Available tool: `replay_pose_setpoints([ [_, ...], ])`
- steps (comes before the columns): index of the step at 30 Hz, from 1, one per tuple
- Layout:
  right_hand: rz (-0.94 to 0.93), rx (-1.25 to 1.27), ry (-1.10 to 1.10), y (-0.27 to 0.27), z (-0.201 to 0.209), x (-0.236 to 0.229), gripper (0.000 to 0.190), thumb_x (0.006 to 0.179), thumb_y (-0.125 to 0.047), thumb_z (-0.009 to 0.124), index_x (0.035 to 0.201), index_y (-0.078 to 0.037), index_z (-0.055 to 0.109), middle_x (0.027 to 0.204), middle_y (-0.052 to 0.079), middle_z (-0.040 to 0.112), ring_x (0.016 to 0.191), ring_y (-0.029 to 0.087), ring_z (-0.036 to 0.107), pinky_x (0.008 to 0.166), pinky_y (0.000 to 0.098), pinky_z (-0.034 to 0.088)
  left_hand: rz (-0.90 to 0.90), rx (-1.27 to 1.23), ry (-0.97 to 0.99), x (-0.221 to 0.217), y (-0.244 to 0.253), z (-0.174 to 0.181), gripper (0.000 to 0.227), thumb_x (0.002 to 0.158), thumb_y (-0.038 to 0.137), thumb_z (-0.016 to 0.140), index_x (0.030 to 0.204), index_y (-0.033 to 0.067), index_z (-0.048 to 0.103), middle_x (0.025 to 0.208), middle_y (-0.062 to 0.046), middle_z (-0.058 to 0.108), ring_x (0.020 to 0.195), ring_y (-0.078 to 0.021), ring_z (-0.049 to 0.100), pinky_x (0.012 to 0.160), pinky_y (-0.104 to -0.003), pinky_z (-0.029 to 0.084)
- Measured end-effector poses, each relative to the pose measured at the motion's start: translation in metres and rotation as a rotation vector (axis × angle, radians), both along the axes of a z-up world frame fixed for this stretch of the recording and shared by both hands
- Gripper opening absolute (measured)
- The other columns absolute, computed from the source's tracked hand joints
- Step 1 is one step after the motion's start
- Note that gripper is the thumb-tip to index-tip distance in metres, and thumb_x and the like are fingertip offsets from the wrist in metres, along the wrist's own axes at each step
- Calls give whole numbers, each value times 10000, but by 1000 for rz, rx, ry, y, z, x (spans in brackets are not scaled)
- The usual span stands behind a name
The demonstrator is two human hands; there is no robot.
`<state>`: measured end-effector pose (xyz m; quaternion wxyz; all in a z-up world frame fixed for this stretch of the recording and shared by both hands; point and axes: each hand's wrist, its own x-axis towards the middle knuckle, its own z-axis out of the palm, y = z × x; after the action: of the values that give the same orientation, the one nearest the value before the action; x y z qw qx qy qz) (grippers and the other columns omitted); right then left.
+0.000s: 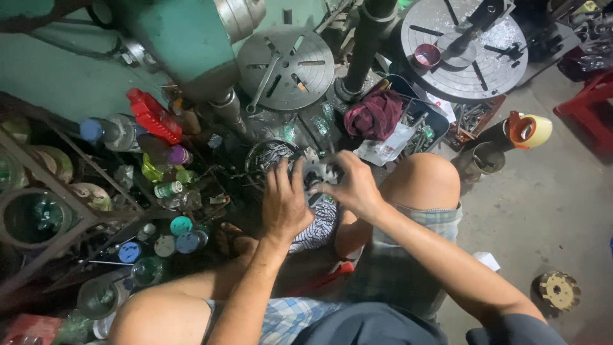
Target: The person cleans a metal engine part using a red brush and a cloth. They scrub the part, wipe it down, and then apply a liquid from a small cup to the surface.
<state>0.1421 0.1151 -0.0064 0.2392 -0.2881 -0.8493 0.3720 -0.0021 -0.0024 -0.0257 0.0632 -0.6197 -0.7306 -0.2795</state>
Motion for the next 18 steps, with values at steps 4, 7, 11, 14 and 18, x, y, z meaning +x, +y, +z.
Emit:
replay_pose_setpoints([
  [4,-67,102,76,6,-9,3,907,649,-368,941,1314,92,530,1220,242,575,1138,390,599,967,441,493,-9,68,-36,2,-2,11,810,665,21,714,1434,-25,466,1389,-291,471,1190,-470,513,1037,-516,466],
  [7,-35,62,126,10,-15,6,1038,670,-399,931,1419,131,447,1328,263,523,1227,397,565,1025,443,469,-37,122,-64,4,-2,17,834,632,66,738,1417,-24,469,1369,-296,475,1169,-485,511,1027,-534,459],
  [11,29,-1,146,18,-26,5,989,671,-389,931,1391,121,485,1311,239,539,1231,371,575,1041,423,470,-52,154,-74,4,-2,13,825,646,100,747,1411,-25,468,1360,-288,479,1185,-495,503,1042,-551,446],
  [14,4,-11,122,18,-31,3,937,661,-396,934,1352,98,539,1251,207,579,1178,342,610,1009,405,492,-51,127,-67,1,-1,-4,796,663,67,700,1419,-27,470,1376,-294,478,1205,-496,500,1061,-547,442],
  [18,-15,-13,146,14,-34,0,867,666,-366,933,1319,80,578,1211,182,604,1138,325,628,978,395,504,-43,132,-27,2,-1,-11,782,660,39,660,1417,-27,474,1377,-302,472,1228,-506,493,1090,-551,428],
])
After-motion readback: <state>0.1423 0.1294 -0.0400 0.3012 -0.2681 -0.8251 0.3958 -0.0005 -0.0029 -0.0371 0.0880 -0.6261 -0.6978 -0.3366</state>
